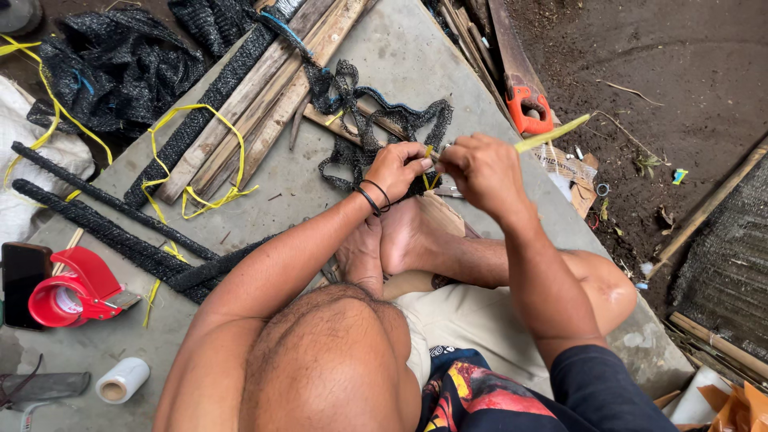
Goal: The person wraps strips of black mesh around wooden pieces, securing them with yellow string and tape, while sitting on the ground among various tools and materials.
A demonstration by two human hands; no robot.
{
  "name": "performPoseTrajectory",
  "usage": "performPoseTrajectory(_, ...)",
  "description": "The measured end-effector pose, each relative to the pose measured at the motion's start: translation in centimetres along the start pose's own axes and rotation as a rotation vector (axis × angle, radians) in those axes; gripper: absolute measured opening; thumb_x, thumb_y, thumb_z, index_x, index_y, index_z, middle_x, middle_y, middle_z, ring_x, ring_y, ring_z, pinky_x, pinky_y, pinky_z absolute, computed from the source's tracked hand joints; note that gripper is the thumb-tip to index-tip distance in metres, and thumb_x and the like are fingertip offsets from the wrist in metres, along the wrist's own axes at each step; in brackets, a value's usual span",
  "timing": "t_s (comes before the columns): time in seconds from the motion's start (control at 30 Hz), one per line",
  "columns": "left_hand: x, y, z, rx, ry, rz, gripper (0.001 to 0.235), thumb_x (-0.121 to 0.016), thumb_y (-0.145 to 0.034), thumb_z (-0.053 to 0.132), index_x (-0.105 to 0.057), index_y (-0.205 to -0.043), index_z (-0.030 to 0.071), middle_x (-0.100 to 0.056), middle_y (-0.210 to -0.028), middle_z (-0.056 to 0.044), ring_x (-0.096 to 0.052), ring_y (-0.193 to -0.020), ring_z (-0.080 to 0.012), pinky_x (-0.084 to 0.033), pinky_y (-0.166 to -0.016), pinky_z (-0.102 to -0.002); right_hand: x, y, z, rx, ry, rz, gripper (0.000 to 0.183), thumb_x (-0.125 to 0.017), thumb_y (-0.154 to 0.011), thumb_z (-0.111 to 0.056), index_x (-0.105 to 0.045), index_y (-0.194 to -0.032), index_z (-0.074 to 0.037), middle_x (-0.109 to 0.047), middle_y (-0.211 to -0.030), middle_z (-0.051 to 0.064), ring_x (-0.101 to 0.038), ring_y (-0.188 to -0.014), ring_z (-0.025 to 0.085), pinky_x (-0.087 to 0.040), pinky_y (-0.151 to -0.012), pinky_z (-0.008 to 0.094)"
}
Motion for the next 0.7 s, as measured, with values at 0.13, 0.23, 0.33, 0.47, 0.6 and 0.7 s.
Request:
performPoseTrajectory(0.13, -0.8, -0.3, -2.4, 0.145, 0.104, -0.010, 0.014, -0.073, -0.094, 0.018, -0.075, -0.098, 0.004, -0.074, -0.080, -0.008, -0.064, -0.074, -0.0149, -0.053, -0.068, -0.030, -1.4, -2.4, -0.1, 0.120, 0.053, -0.064, 0.016, -0.081, -0.082, -0.023, -0.069, -0.080, -0.013, -0.060, -0.076, 0.003, -0.058, -0.077, 0.026, -0.044, -0.067, 0.041)
performPoseTrajectory(0.23, -2.9, -0.1, -4.5, 0.345, 0.625, -0.064, 0.013, -0.068, -0.099, 0.012, -0.074, -0.105, 0.002, -0.070, -0.085, -0.002, -0.062, -0.074, -0.0102, -0.051, -0.065, -0.026, -2.4, -3.3, 0.3, 0.143, 0.093, -0.063, 0.012, -0.081, -0.082, -0.023, -0.072, -0.081, -0.015, -0.060, -0.078, 0.000, -0.055, -0.083, 0.024, -0.040, -0.078, 0.040)
performPoseTrajectory(0.33, -3.3, 0.3, -6.4, 0.535, 0.741, -0.080, 0.017, -0.060, -0.097, 0.012, -0.070, -0.111, 0.009, -0.074, -0.092, 0.003, -0.070, -0.081, -0.0072, -0.059, -0.071, -0.023, -2.5, -3.8, 0.1, 0.149, 0.093, -0.001, 0.012, -0.082, -0.081, -0.025, -0.074, -0.084, -0.017, -0.060, -0.080, -0.002, -0.053, -0.093, 0.024, -0.035, -0.089, 0.042)
performPoseTrajectory(0.47, -3.0, -0.6, -5.9, 0.337, 0.643, -0.102, 0.013, -0.062, -0.100, 0.012, -0.070, -0.108, 0.005, -0.072, -0.091, 0.001, -0.065, -0.076, -0.0076, -0.054, -0.067, -0.024, -1.4, -4.0, -1.7, 0.175, 0.200, 0.125, 0.015, -0.083, -0.077, -0.028, -0.074, -0.086, -0.020, -0.061, -0.084, -0.004, -0.055, -0.108, 0.026, -0.029, -0.098, 0.047)
performPoseTrajectory(0.6, -1.4, -0.9, -5.1, 0.198, 0.115, 0.131, 0.016, -0.067, -0.097, 0.018, -0.072, -0.093, 0.003, -0.072, -0.075, -0.008, -0.065, -0.069, -0.0152, -0.054, -0.066, -0.032, 0.9, -1.4, -3.2, 0.123, 0.232, 0.394, 0.028, -0.086, -0.073, -0.026, -0.072, -0.096, -0.018, -0.070, -0.104, 0.011, -0.052, -0.111, 0.030, -0.029, -0.096, 0.045)
performPoseTrajectory(0.7, -0.5, -0.4, -4.7, 0.233, 0.030, 0.197, 0.017, -0.067, -0.093, 0.019, -0.072, -0.089, 0.003, -0.071, -0.073, -0.012, -0.068, -0.068, -0.0206, -0.053, -0.067, -0.037, 1.0, 3.0, -1.8, -0.110, 0.108, 0.653, 0.041, -0.089, -0.087, -0.018, -0.066, -0.118, -0.009, -0.066, -0.107, 0.017, -0.057, -0.105, 0.026, -0.038, -0.093, 0.042)
Point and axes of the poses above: each hand's wrist, its own y-axis away from the middle knuckle, its own x-axis out of the back of the hand, z = x × y, the point moved 9 cm from there along -y, towards the middle knuckle
